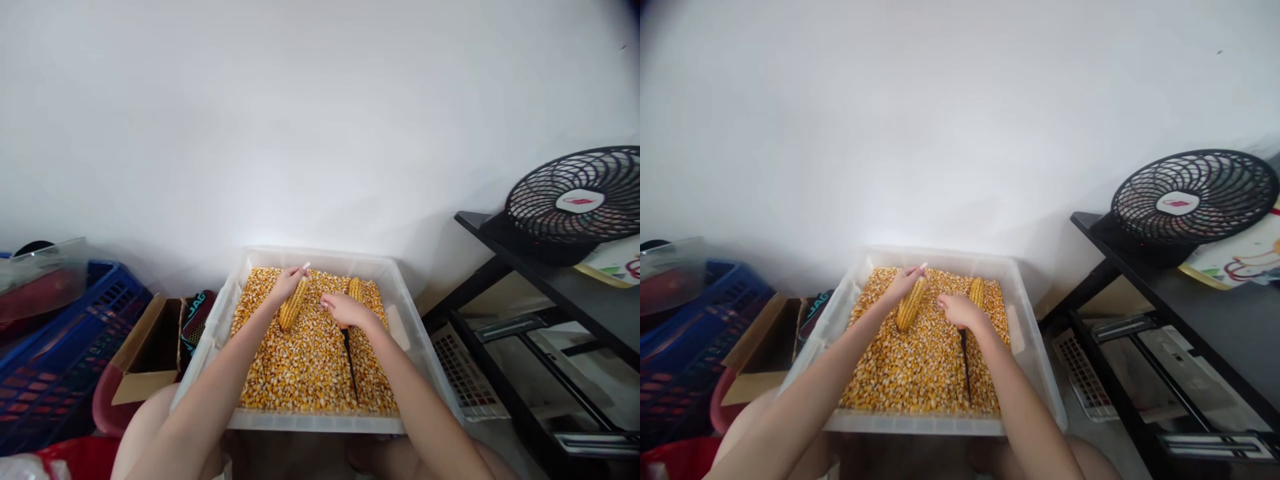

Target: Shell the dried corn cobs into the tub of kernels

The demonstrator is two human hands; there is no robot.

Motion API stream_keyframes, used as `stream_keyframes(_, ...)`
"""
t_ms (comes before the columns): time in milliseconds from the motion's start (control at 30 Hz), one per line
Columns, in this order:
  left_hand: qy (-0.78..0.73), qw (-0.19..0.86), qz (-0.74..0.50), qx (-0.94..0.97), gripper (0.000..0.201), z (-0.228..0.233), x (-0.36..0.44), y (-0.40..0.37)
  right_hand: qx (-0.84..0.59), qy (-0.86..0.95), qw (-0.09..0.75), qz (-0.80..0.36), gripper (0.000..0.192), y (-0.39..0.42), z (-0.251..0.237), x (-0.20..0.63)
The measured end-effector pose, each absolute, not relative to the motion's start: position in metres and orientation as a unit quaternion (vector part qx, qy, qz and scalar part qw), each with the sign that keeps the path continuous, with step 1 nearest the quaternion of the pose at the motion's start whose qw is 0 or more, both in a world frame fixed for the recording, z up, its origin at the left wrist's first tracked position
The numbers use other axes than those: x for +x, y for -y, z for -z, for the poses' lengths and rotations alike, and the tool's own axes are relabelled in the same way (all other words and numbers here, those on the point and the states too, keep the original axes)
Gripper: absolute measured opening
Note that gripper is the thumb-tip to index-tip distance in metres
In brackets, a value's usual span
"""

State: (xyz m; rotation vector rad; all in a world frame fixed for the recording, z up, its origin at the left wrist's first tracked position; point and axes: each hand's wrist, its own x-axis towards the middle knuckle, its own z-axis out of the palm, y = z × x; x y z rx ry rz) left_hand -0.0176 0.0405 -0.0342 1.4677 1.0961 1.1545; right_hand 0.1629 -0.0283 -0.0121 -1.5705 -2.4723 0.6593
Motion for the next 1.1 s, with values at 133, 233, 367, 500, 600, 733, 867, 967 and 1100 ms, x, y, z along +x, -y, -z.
stream_keyframes(133,-0.478,0.535,-0.501,0.484,0.035,0.043,-0.03,-0.046,-0.543,0.815,0.064,-0.19,0.026,0.026,0.018,0.16)
stream_keyframes(233,-0.472,0.565,-0.514,0.44,0.035,0.045,-0.033,-0.046,-0.58,0.792,0.087,-0.172,0.045,0.027,0.02,0.154)
stream_keyframes(367,-0.467,0.585,-0.536,0.391,0.031,0.04,-0.034,-0.044,-0.612,0.764,0.099,-0.179,0.06,0.027,0.028,0.147)
stream_keyframes(500,-0.451,0.621,-0.552,0.325,0.029,0.032,-0.031,-0.041,-0.618,0.699,0.204,-0.296,0.056,0.025,0.047,0.13)
stream_keyframes(600,-0.434,0.66,-0.551,0.269,0.026,0.025,-0.023,-0.038,-0.575,0.617,0.311,-0.438,0.048,0.028,0.058,0.11)
stream_keyframes(733,-0.403,0.694,-0.553,0.224,0.022,0.017,-0.012,-0.032,-0.464,0.525,0.428,-0.571,0.04,0.037,0.058,0.094)
stream_keyframes(867,-0.395,0.703,-0.558,0.196,0.02,0.01,-0.009,-0.027,-0.412,0.487,0.461,-0.617,0.039,0.041,0.052,0.094)
stream_keyframes(967,-0.397,0.704,-0.56,0.184,0.02,0.008,-0.01,-0.026,-0.397,0.494,0.471,-0.614,0.036,0.041,0.048,0.098)
stream_keyframes(1100,-0.396,0.706,-0.559,0.18,0.021,0.008,-0.013,-0.026,-0.389,0.5,0.455,-0.626,0.035,0.04,0.044,0.101)
